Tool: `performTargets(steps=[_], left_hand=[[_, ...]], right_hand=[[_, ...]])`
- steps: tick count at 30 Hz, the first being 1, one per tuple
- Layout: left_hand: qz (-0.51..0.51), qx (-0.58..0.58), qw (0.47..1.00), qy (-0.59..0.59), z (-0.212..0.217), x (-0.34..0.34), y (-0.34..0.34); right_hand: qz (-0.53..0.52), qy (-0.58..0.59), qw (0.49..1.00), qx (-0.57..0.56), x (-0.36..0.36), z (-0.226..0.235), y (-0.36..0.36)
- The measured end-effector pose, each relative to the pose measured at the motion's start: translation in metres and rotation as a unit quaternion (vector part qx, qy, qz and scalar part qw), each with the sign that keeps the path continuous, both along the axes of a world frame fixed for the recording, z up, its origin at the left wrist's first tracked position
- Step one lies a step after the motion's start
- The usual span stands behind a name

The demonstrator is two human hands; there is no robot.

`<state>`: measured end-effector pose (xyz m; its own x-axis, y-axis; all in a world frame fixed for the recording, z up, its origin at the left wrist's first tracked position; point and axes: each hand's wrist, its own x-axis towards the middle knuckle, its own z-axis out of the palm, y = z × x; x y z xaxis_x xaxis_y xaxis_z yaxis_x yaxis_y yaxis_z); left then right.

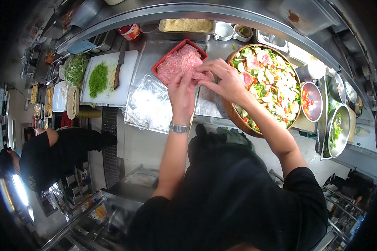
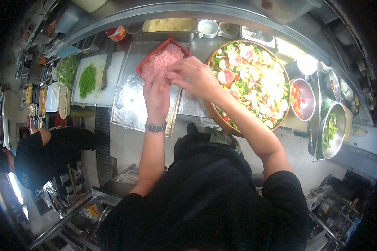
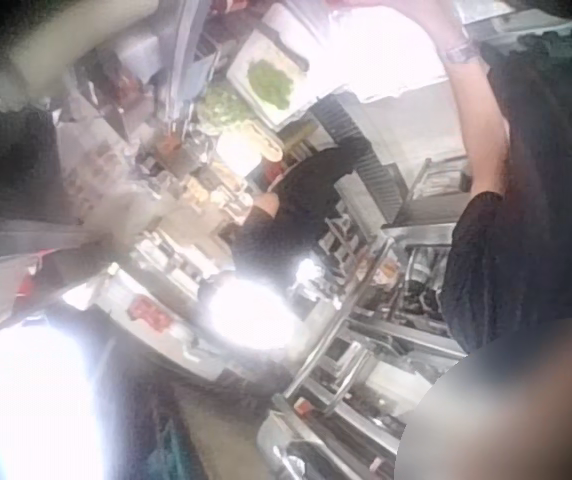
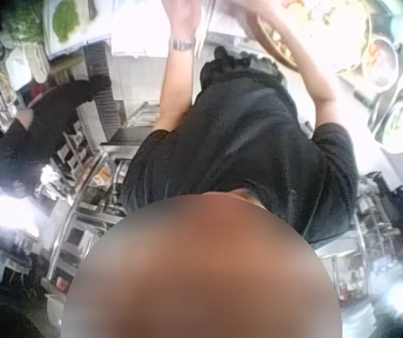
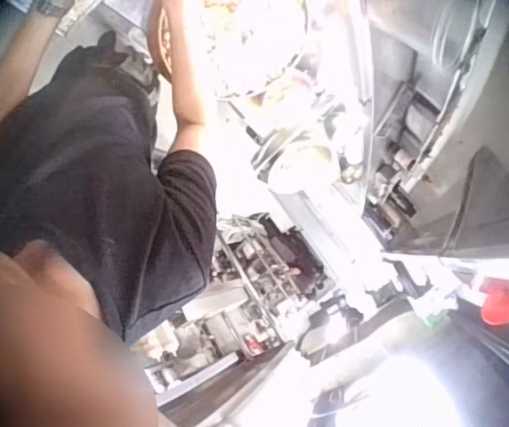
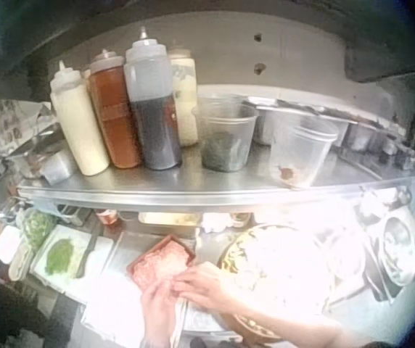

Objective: The person places slices of cured meat by hand onto a large salad bowl containing sliced cucumbers, tomatoes, and leafy greens. The person repeatedly picks up individual slices from a red tray and arranges them over the salad.

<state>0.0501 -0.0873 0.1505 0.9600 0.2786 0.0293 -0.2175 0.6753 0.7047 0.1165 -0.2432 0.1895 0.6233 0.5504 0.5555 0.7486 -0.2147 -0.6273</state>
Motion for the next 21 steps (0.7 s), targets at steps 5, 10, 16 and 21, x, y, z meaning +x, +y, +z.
performTargets(steps=[5,10,16,21], left_hand=[[-0.042,0.014,0.999,-0.013,0.006,-0.02,-0.032],[0.054,0.351,0.934,0.026,0.012,-0.037,-0.053],[0.112,0.594,0.795,-0.05,0.032,-0.031,-0.079],[-0.019,0.605,0.78,-0.158,0.055,-0.002,-0.124]], right_hand=[[-0.069,0.054,0.996,0.002,-0.025,0.016,-0.035],[-0.099,-0.016,0.995,0.014,-0.039,0.002,-0.051],[-0.196,-0.278,0.929,-0.146,-0.046,0.001,-0.077],[-0.303,-0.295,0.903,-0.071,-0.062,0.004,-0.14]])
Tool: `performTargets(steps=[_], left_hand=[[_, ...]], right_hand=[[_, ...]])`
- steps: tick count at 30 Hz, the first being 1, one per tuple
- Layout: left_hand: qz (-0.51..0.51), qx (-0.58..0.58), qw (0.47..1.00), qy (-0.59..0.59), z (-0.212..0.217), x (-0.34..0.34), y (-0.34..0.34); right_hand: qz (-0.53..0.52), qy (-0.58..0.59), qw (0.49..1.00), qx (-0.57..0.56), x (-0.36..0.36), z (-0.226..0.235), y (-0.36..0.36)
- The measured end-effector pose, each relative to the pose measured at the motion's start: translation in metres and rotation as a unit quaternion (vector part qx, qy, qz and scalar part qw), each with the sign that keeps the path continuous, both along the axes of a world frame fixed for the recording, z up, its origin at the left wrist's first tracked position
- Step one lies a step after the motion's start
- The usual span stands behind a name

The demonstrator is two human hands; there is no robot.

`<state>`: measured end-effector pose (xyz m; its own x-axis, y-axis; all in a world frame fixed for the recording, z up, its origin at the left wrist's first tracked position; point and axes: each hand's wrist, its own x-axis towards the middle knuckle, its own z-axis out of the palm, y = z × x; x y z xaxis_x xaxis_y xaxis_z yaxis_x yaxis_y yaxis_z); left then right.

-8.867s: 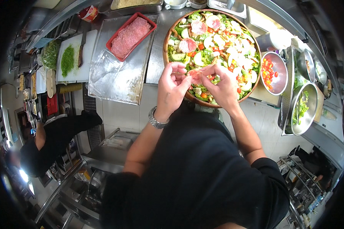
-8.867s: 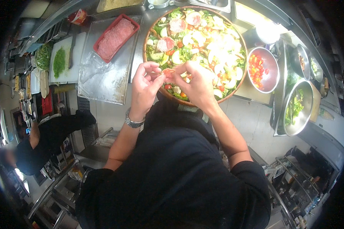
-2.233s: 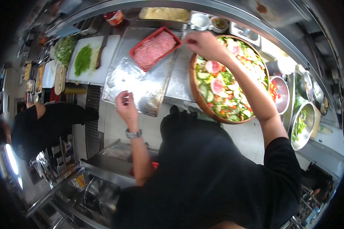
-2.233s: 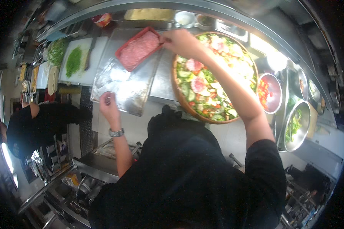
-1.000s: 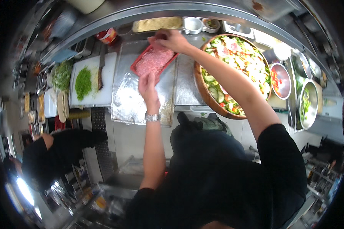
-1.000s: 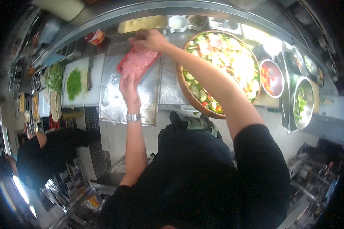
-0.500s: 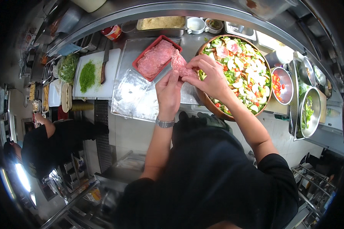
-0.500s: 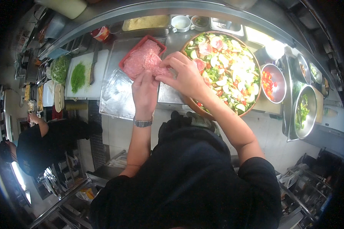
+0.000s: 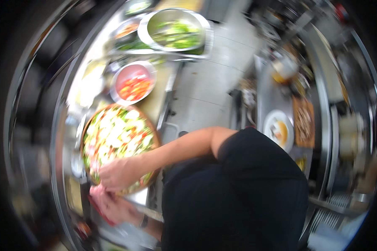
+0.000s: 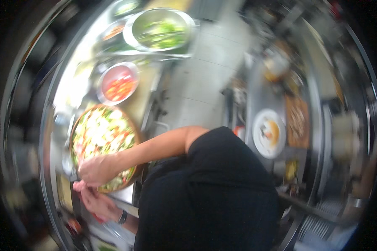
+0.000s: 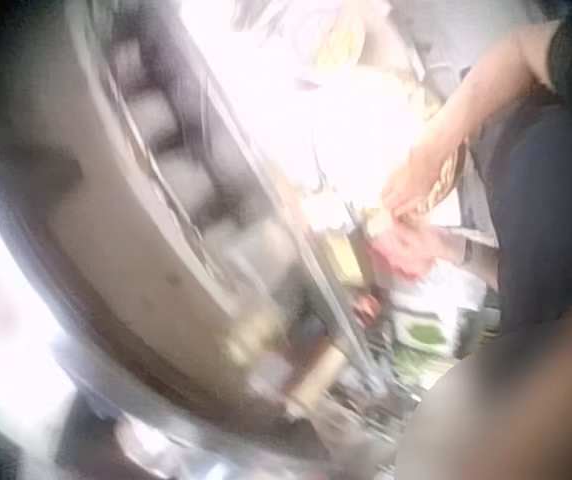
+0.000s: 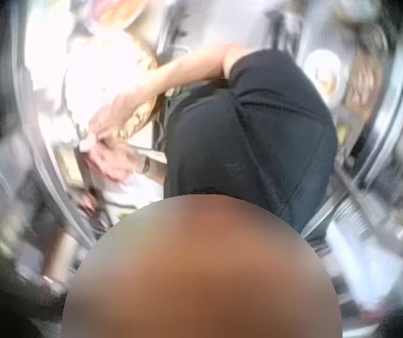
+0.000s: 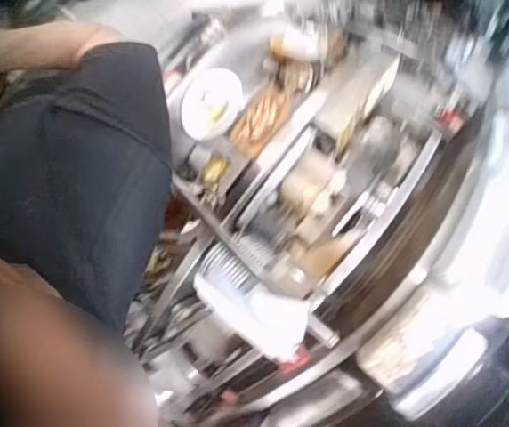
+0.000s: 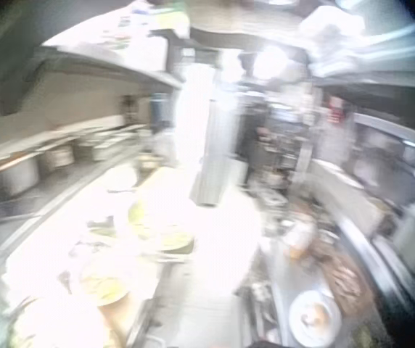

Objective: The person places slices of cured meat by hand onto a large salad bowl containing sliced cucumbers, tomatoes, and leafy greens. The person repeatedly picks up individual slices from a red tray and arranges them over the salad.

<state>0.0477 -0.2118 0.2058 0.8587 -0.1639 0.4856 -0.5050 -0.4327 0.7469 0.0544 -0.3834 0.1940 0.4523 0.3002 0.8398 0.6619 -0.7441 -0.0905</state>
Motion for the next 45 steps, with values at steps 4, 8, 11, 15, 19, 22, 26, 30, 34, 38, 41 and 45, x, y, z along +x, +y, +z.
performTargets(steps=[4,8,11,15,19,22,26,30,34,38,41,45], left_hand=[[-0.089,-0.213,0.938,0.258,0.011,0.008,-0.053],[-0.219,-0.235,0.905,0.279,0.013,0.014,-0.104],[-0.259,-0.213,0.9,0.278,0.005,0.013,-0.13],[-0.264,-0.235,0.883,0.308,-0.005,0.012,-0.144],[-0.273,-0.203,0.905,0.256,-0.013,0.009,-0.136],[-0.293,-0.164,0.932,0.134,-0.02,0.007,-0.112],[-0.171,-0.356,0.869,0.296,-0.018,-0.015,-0.067],[-0.139,-0.537,0.788,0.266,-0.006,-0.034,-0.023],[-0.056,-0.593,0.779,0.194,-0.011,-0.054,0.045],[0.049,-0.594,0.785,0.169,-0.055,-0.072,0.13],[0.131,-0.558,0.799,0.18,-0.102,-0.061,0.196],[0.136,-0.395,0.894,0.165,-0.154,0.014,0.26]], right_hand=[[-0.084,0.092,0.988,0.086,-0.035,-0.001,-0.051],[-0.074,0.118,0.973,0.183,-0.06,0.0,-0.096],[-0.115,0.161,0.963,0.18,-0.082,-0.003,-0.115],[-0.084,0.233,0.909,0.334,-0.102,0.003,-0.127],[-0.063,0.253,0.859,0.441,-0.098,0.009,-0.135],[-0.09,0.262,0.838,0.471,-0.081,0.003,-0.126],[0.044,0.346,0.654,0.671,-0.052,-0.001,-0.092],[0.231,0.414,0.455,0.754,-0.015,0.006,-0.049],[0.278,0.506,0.496,0.648,0.012,0.004,0.001],[0.294,0.505,0.547,0.6,0.039,-0.003,0.026],[0.243,0.517,0.656,0.493,0.05,-0.003,0.037],[0.218,0.561,0.712,0.362,0.043,0.0,0.053]])
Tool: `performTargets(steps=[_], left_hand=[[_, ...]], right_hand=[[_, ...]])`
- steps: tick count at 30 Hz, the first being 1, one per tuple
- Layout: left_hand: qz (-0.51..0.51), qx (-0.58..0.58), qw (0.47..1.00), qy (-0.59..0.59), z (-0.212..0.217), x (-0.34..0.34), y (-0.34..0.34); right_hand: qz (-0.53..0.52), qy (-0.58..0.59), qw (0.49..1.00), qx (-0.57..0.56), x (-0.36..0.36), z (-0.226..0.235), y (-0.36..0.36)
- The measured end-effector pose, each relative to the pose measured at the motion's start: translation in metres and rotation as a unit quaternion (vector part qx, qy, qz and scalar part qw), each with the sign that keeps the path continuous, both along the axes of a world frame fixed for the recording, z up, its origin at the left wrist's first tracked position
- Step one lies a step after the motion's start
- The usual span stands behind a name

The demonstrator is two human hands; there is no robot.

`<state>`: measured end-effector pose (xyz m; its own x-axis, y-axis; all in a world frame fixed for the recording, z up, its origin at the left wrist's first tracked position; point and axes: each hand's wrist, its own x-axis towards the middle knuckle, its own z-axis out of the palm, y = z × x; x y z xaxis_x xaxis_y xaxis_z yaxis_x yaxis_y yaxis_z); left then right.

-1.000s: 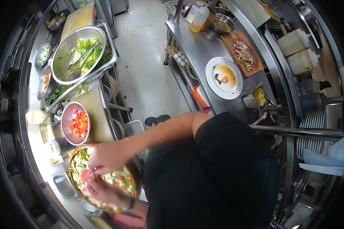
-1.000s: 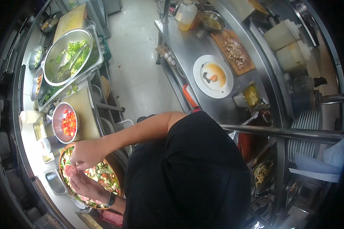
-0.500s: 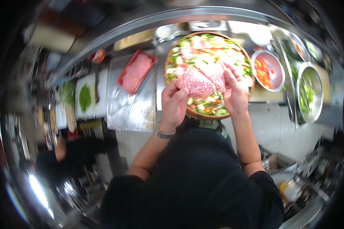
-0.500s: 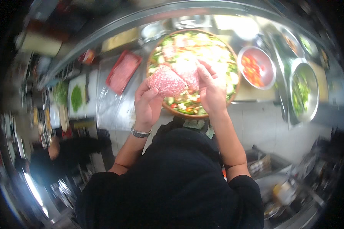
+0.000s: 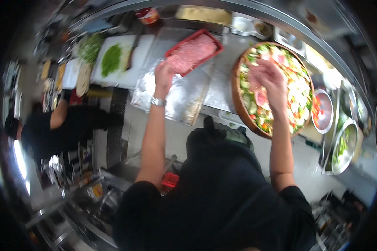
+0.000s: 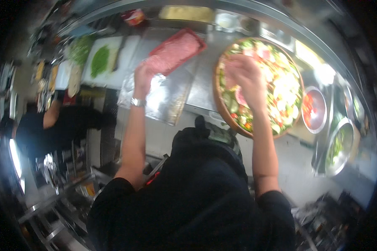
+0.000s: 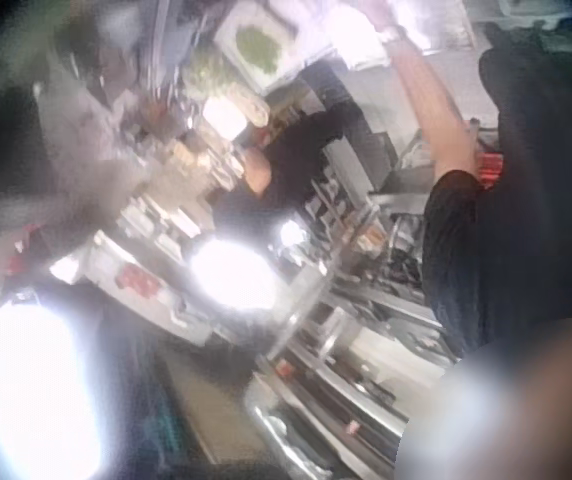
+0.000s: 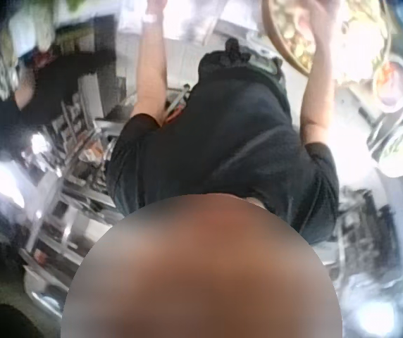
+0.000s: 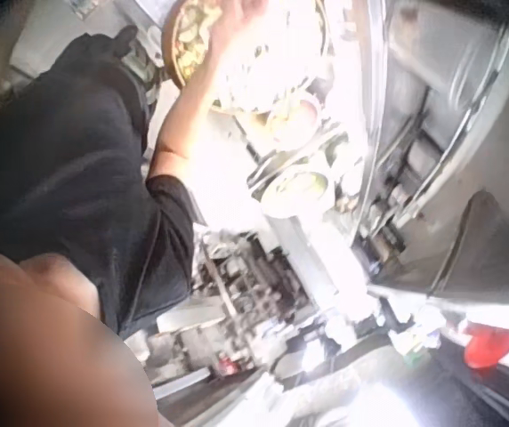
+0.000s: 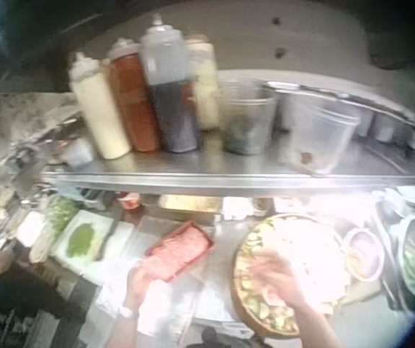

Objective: The person places slices of cured meat by hand onto a large salad bowl containing sliced cucumbers, tomatoes, and leafy greens. The person repeatedly picks up individual slices from a red tray and arranges them over the salad.

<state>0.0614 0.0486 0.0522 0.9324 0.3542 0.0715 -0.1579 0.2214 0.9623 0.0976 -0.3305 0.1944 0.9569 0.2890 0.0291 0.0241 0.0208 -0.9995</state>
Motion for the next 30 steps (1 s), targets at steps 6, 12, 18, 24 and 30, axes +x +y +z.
performTargets(steps=[6,12,18,24,30], left_hand=[[0.038,0.15,0.985,0.083,0.048,0.031,-0.063],[-0.234,-0.376,0.894,0.074,0.11,-0.071,-0.193],[-0.215,-0.339,0.907,0.126,0.124,-0.054,-0.218],[-0.204,-0.266,0.941,0.049,0.131,-0.049,-0.24],[-0.186,-0.184,0.964,0.054,0.135,-0.049,-0.254]], right_hand=[[-0.08,-0.185,0.971,-0.125,-0.026,0.012,0.019],[0.048,-0.449,0.861,-0.232,-0.064,0.006,0.022],[-0.101,-0.451,0.833,-0.305,-0.083,0.001,-0.012],[-0.066,-0.426,0.844,-0.318,-0.077,0.009,-0.041],[-0.048,-0.26,0.94,-0.215,-0.07,0.016,-0.057]])
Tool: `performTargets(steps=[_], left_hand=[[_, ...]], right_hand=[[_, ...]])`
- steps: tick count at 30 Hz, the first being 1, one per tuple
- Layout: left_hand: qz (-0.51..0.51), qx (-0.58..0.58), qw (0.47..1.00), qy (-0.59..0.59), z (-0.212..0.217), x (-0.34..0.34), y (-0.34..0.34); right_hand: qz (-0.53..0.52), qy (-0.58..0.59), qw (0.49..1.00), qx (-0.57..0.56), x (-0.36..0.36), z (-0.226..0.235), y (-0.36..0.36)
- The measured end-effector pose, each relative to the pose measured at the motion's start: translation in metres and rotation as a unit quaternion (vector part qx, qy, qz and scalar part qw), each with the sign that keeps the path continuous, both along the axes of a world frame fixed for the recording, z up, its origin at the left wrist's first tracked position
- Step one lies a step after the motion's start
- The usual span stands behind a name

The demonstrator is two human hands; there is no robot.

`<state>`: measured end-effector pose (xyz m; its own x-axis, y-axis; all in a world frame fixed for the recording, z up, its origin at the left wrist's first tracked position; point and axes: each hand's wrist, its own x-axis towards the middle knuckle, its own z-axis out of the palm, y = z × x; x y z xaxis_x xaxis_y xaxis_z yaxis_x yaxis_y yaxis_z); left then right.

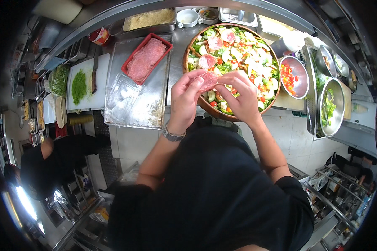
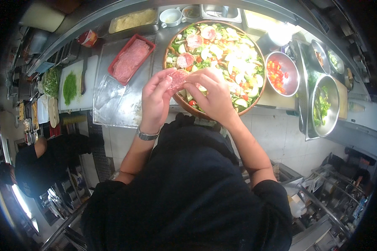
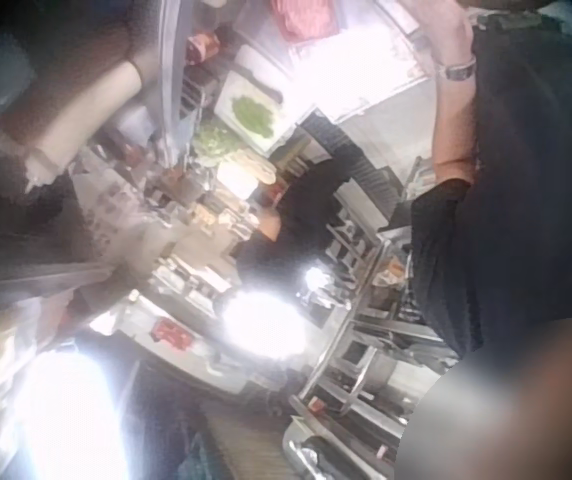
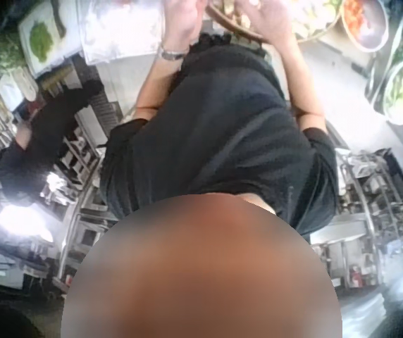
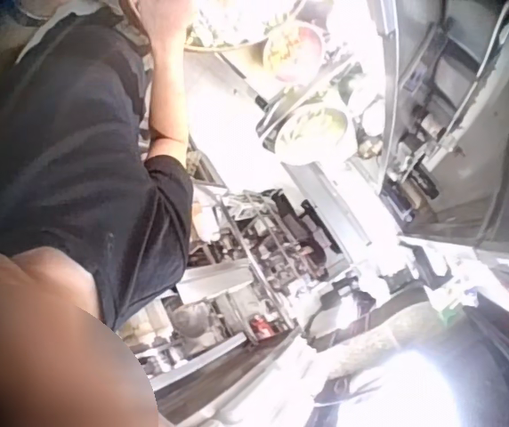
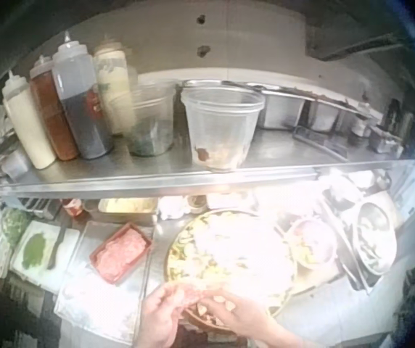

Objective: The person places slices of cured meat by hand onto a large salad bowl containing sliced cucumbers, tomatoes, and leafy greens. The person repeatedly picks up individual slices from a red tray and arranges them over the salad.

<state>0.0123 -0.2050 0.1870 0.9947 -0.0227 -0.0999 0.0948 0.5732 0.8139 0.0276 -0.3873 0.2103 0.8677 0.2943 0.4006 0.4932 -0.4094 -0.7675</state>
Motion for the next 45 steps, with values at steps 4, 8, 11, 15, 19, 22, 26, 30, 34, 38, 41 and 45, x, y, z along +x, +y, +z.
performTargets(steps=[4,8,11,15,19,22,26,30,34,38,41,45], left_hand=[[0.013,-0.017,1.0,-0.007,0.002,-0.003,-0.008],[0.0,-0.006,0.997,-0.075,0.005,-0.007,-0.014],[0.016,0.083,0.991,-0.103,0.005,-0.011,-0.017],[0.04,0.09,0.991,-0.086,-0.003,-0.007,-0.019],[0.075,0.112,0.99,-0.049,-0.014,-0.002,-0.022],[0.067,-0.01,0.994,0.088,-0.015,-0.008,-0.027],[-0.09,-0.155,0.977,0.119,-0.009,-0.02,-0.033],[-0.069,-0.128,0.985,0.088,-0.009,-0.017,-0.039],[-0.052,-0.038,0.993,0.096,-0.01,-0.01,-0.041],[-0.018,0.027,0.999,0.041,-0.008,-0.008,-0.045],[0.005,0.109,0.994,0.007,-0.006,-0.008,-0.047],[0.013,0.188,0.981,-0.053,-0.005,-0.006,-0.046]], right_hand=[[-0.031,-0.037,0.999,0.008,0.006,-0.004,-0.005],[0.031,0.182,0.971,0.152,0.008,-0.012,-0.011],[0.023,0.191,0.972,0.138,0.005,-0.013,-0.014],[0.016,0.171,0.973,0.154,0.003,-0.008,-0.017],[-0.036,-0.07,0.996,0.046,0.0,-0.004,-0.016],[-0.07,-0.187,0.98,-0.013,-0.003,-0.006,-0.016],[-0.02,-0.253,0.957,-0.142,-0.007,-0.011,-0.026],[0.044,-0.237,0.954,-0.18,-0.014,-0.018,-0.031],[0.071,-0.143,0.983,-0.095,-0.019,-0.022,-0.031],[0.012,-0.122,0.991,-0.054,-0.017,-0.02,-0.027],[-0.029,-0.057,0.998,-0.005,-0.013,-0.014,-0.026],[-0.04,-0.045,0.998,-0.015,-0.005,-0.003,-0.031]])
